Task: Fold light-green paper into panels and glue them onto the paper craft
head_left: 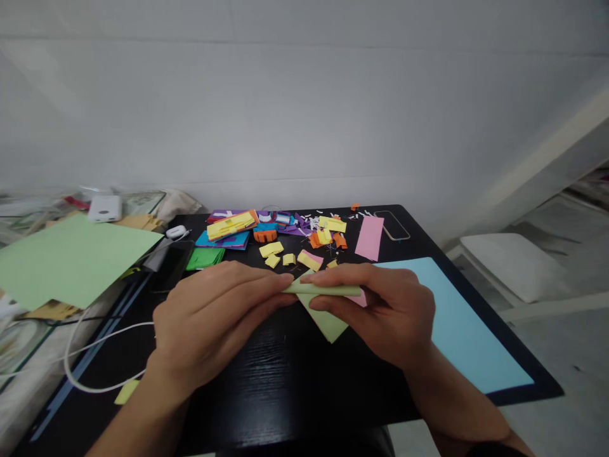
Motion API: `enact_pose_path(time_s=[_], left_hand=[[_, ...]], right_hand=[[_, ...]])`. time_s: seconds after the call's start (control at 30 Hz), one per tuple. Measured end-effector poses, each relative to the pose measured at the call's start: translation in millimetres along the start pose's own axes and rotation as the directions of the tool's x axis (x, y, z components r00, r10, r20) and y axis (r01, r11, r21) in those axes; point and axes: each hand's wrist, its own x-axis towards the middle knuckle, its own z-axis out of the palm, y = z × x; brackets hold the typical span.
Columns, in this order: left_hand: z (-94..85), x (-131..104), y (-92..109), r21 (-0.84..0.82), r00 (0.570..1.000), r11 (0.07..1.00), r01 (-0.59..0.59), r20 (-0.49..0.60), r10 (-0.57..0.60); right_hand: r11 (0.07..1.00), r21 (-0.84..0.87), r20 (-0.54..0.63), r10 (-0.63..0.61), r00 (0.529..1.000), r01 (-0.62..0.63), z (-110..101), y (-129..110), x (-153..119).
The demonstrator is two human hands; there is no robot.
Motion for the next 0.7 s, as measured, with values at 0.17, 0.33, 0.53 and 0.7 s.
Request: enact_pose_path(time_s=[0.17, 0.33, 0.53, 0.7], left_hand=[[0.6, -1, 0, -0.013, 0.999, 0.999, 0.033, -0.006, -0.033], [0.0, 0, 2, -0.016, 0.998, 0.998, 0.058, 0.002, -0.058], [-5.0, -1, -2, 0.025, 0.998, 0.998, 0.057, -0.008, -0.057], [-9.6, -5, -11, 0.002, 0.996, 0.999, 0.038, -0.079, -0.038]], right_hand=[[1.0, -0.02, -0.008, 0.02, 1.0, -0.02, 0, 0, 0], [0.999, 0.011, -0.01, 0.031, 0.999, -0.031, 0, 0, 0], [0.999, 0.012, -0.048, 0.045, 0.998, -0.044, -2, 0, 0], [0.999, 0.032, -0.106, 0.03, 0.994, -0.027, -5, 0, 1]])
